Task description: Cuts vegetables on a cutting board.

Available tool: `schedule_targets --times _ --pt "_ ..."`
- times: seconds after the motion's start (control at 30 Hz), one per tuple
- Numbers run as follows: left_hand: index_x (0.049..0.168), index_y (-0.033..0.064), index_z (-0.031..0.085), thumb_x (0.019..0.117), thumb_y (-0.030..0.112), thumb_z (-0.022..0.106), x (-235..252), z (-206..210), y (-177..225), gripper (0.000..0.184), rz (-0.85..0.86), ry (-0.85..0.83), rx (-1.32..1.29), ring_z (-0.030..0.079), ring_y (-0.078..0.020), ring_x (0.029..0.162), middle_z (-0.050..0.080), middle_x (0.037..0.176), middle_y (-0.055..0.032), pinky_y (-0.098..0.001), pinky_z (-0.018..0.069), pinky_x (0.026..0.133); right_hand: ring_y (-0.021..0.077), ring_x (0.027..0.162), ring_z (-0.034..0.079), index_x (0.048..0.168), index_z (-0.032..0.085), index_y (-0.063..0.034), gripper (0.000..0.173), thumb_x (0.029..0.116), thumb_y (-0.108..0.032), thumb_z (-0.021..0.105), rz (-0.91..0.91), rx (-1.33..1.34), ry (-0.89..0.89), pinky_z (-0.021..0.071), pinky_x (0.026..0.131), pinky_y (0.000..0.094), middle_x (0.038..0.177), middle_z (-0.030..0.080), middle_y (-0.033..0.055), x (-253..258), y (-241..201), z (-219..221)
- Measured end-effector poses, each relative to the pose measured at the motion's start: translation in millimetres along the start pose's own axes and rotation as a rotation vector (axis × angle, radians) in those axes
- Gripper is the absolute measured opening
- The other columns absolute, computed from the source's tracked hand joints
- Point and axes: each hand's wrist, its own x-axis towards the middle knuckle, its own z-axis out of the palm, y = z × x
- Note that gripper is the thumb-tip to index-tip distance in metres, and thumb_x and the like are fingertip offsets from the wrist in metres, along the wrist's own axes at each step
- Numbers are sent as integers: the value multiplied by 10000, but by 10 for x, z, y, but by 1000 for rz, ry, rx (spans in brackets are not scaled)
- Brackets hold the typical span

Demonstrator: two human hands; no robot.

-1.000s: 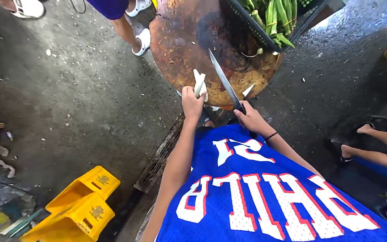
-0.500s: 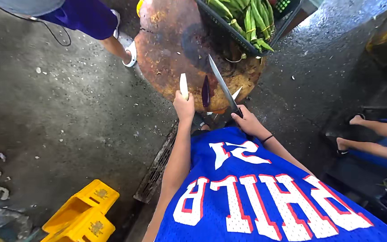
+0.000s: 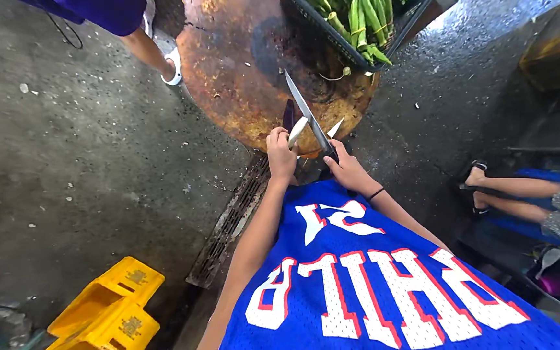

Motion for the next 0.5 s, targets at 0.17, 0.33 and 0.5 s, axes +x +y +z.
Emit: schedule_targets --times 0.17,0.33,0.5 --pt "972 7 697 919 155 745 12 -12 -64 164 81 10 14 595 -294 1225 652 1285 -138 -408 480 1073 268 526 604 1646 27 -420 633 1115 -394 370 -54 -189 13 541 498 483 727 633 115 -87 -96 -16" --pt "988 19 722 930 111 730 40 -72 -88 109 121 16 10 642 -262 1211 697 1272 -97 -421 507 1063 370 746 689 1663 80 -332 617 1124 -305 378 -147 -286 -15 574 727 574 859 695 174 227 -266 30" --pt "980 26 718 954 158 727 36 -56 -114 135 128 61 -6 661 -238 1178 708 1248 -88 -400 521 1035 338 707 687 1662 63 -340 620 1126 -308 371 -180 -279 -21 583 706 547 853 698 166 451 -403 53"
